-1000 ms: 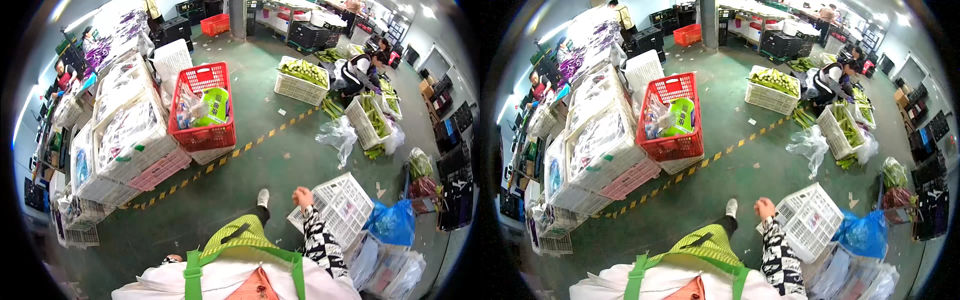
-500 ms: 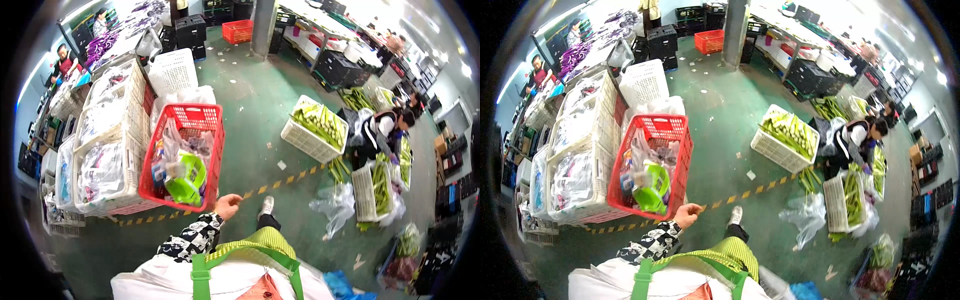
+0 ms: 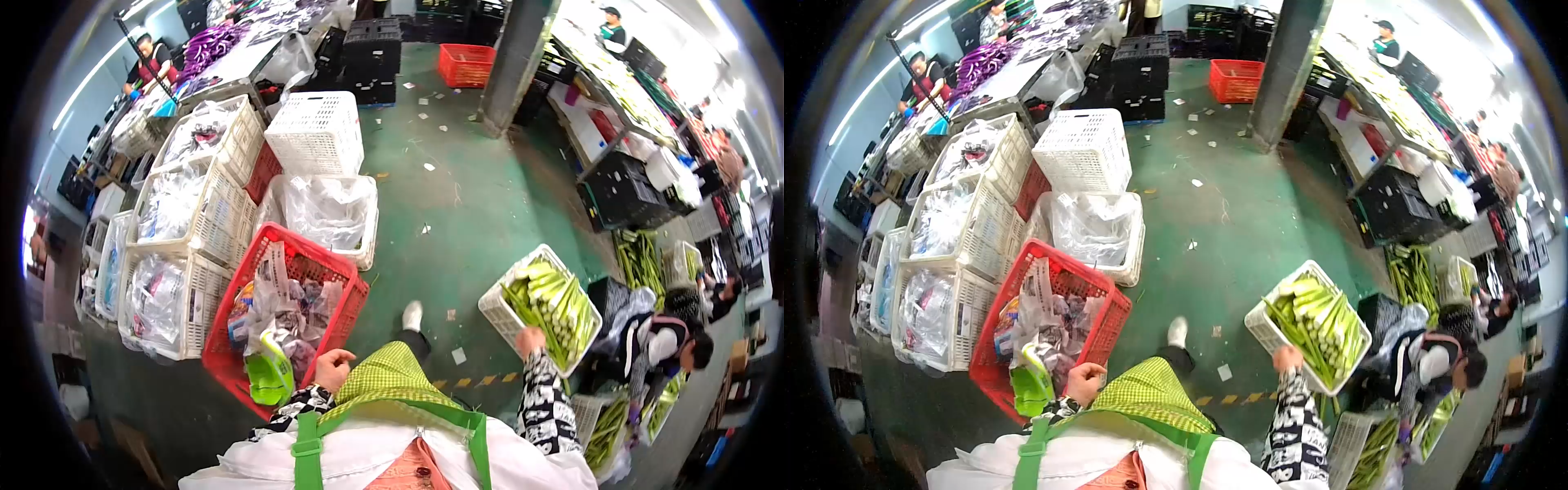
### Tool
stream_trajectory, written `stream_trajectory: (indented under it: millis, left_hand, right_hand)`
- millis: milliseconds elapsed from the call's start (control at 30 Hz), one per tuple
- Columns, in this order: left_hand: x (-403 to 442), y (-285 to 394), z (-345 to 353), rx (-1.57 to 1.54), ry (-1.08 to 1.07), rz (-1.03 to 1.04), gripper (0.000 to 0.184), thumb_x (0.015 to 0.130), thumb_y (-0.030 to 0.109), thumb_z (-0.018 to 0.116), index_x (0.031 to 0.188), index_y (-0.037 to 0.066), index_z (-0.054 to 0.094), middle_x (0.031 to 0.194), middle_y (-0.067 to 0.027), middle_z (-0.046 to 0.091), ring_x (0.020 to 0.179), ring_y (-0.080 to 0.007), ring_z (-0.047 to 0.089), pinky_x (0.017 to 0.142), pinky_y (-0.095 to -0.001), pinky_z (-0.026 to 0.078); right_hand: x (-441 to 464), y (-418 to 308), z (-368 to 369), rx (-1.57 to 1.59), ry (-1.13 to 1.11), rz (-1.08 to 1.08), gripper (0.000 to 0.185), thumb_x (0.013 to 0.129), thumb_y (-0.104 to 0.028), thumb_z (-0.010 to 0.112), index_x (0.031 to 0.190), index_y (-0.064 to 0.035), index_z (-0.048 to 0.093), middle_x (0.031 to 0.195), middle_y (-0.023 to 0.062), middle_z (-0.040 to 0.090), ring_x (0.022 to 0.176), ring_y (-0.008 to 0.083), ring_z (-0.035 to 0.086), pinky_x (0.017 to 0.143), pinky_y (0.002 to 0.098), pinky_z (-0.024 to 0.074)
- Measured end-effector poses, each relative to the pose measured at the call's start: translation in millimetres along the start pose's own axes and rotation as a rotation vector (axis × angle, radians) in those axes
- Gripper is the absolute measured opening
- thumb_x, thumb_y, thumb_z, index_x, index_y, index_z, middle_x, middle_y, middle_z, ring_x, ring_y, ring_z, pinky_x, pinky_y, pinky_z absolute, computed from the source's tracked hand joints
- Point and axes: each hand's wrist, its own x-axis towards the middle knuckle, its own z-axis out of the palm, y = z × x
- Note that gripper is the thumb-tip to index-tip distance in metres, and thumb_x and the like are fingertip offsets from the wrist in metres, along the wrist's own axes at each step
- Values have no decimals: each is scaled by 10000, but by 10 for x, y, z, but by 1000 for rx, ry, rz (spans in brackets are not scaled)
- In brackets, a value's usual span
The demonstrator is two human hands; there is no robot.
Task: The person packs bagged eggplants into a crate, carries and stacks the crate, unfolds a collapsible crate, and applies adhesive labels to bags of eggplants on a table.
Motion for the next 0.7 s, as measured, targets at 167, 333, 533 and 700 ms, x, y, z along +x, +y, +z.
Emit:
stream_trajectory:
  millis: [167, 333, 533, 700]
  left_hand:
    - [1191, -201, 291, -60, 310, -49, 222, 748, -91, 507, 837, 29, 671, 639, 38, 552, 540, -41, 451, 505, -205, 364]
    - [2838, 695, 714, -144, 428, -43, 190, 764, -63, 526, 876, 16, 658, 655, 22, 565, 579, -47, 492, 534, -205, 398]
    - [4865, 1560, 1213, -234, 112, 6, 175, 767, -67, 525, 871, -2, 650, 692, 43, 562, 600, -29, 495, 554, -183, 400]
    - [6059, 1559, 1518, -7, 244, -12, 145, 763, -37, 547, 827, 21, 663, 640, 11, 573, 596, -49, 502, 559, -217, 421]
  right_hand:
    - [1199, -1632, 1205, -46, -199, -105, 244, 842, -100, 575, 1077, -37, 574, 817, 58, 629, 625, 173, 585, 461, 283, 451]
    - [1806, -1502, 1132, -1046, -576, -160, 84, 837, -163, 589, 889, -103, 617, 773, 44, 626, 659, 192, 603, 483, 336, 461]
    - [2396, -1402, 670, -1161, -447, 300, 217, 812, -297, 587, 728, -103, 638, 741, 69, 632, 668, 221, 607, 554, 388, 482]
    - [3689, -2208, 1264, -1104, -445, 344, 195, 783, -277, 604, 707, -102, 644, 715, 82, 625, 646, 223, 602, 560, 386, 484]
